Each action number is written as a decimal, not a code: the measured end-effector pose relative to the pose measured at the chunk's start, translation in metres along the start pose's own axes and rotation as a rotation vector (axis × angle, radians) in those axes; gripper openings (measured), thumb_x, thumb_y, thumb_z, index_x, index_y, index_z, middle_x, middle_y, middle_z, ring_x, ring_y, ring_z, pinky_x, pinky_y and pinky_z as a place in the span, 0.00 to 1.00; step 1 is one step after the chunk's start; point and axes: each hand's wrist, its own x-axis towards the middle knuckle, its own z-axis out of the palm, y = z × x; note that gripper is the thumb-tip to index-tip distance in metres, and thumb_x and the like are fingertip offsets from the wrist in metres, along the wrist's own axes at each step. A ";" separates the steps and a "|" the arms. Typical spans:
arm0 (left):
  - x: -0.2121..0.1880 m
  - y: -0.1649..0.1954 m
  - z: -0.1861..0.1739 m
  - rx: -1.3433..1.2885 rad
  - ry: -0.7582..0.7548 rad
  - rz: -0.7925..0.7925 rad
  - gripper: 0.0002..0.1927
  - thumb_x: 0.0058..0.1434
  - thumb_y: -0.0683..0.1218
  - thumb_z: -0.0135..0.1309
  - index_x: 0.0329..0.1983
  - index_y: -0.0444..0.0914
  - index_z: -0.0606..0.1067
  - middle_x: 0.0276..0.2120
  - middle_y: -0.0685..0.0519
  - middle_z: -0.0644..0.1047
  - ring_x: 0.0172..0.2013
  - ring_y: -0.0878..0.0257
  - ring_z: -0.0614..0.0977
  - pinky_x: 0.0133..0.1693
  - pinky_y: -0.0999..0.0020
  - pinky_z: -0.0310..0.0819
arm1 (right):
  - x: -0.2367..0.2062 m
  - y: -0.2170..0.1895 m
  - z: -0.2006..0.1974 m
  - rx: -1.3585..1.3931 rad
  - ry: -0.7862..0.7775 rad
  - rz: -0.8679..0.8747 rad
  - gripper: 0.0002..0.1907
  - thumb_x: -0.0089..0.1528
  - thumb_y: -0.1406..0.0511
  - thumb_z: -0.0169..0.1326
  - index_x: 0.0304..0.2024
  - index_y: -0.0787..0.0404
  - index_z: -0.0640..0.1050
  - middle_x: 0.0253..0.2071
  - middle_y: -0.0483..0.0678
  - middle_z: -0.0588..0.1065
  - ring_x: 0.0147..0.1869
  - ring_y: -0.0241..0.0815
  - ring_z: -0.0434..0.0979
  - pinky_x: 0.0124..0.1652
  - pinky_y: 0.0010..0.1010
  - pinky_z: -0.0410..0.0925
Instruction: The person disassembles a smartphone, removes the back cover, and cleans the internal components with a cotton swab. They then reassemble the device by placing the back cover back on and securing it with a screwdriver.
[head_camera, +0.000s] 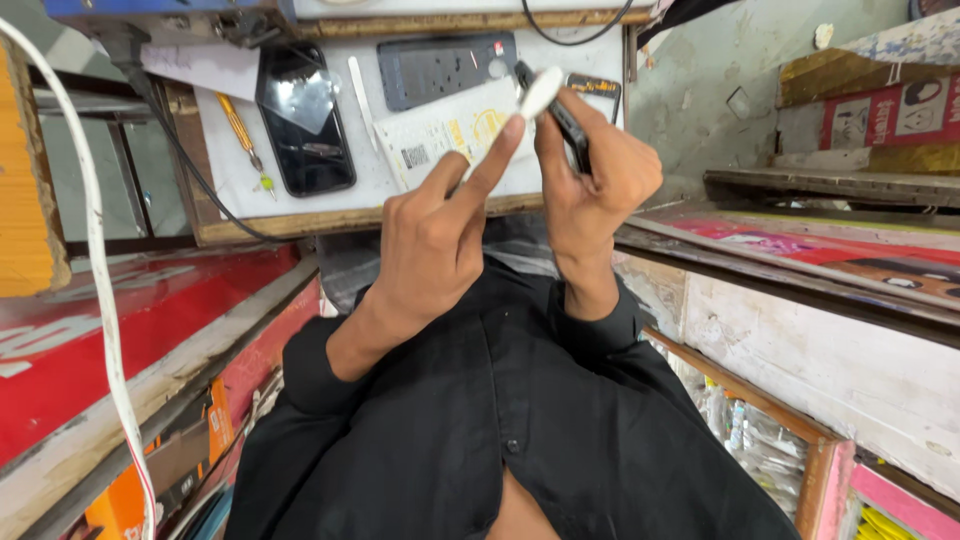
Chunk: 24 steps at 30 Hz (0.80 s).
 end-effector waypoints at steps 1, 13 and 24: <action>0.000 -0.001 0.000 -0.035 -0.002 0.029 0.39 0.63 0.32 0.53 0.75 0.52 0.62 0.31 0.51 0.68 0.25 0.55 0.73 0.31 0.59 0.69 | 0.000 0.000 0.001 0.006 0.003 0.012 0.12 0.62 0.73 0.68 0.47 0.66 0.82 0.32 0.52 0.79 0.28 0.45 0.73 0.31 0.34 0.63; 0.003 -0.002 -0.005 -0.013 -0.004 0.058 0.41 0.64 0.32 0.53 0.78 0.54 0.63 0.30 0.50 0.67 0.23 0.56 0.70 0.29 0.61 0.66 | 0.002 -0.001 0.001 0.032 0.037 -0.008 0.10 0.64 0.72 0.68 0.47 0.67 0.82 0.31 0.53 0.77 0.28 0.45 0.73 0.29 0.31 0.62; -0.028 -0.009 0.007 -0.106 0.414 0.306 0.38 0.65 0.29 0.49 0.77 0.44 0.58 0.40 0.44 0.74 0.30 0.50 0.74 0.30 0.62 0.67 | 0.006 -0.010 -0.015 0.375 0.098 -0.175 0.08 0.68 0.70 0.61 0.47 0.69 0.79 0.44 0.61 0.82 0.49 0.55 0.87 0.45 0.33 0.79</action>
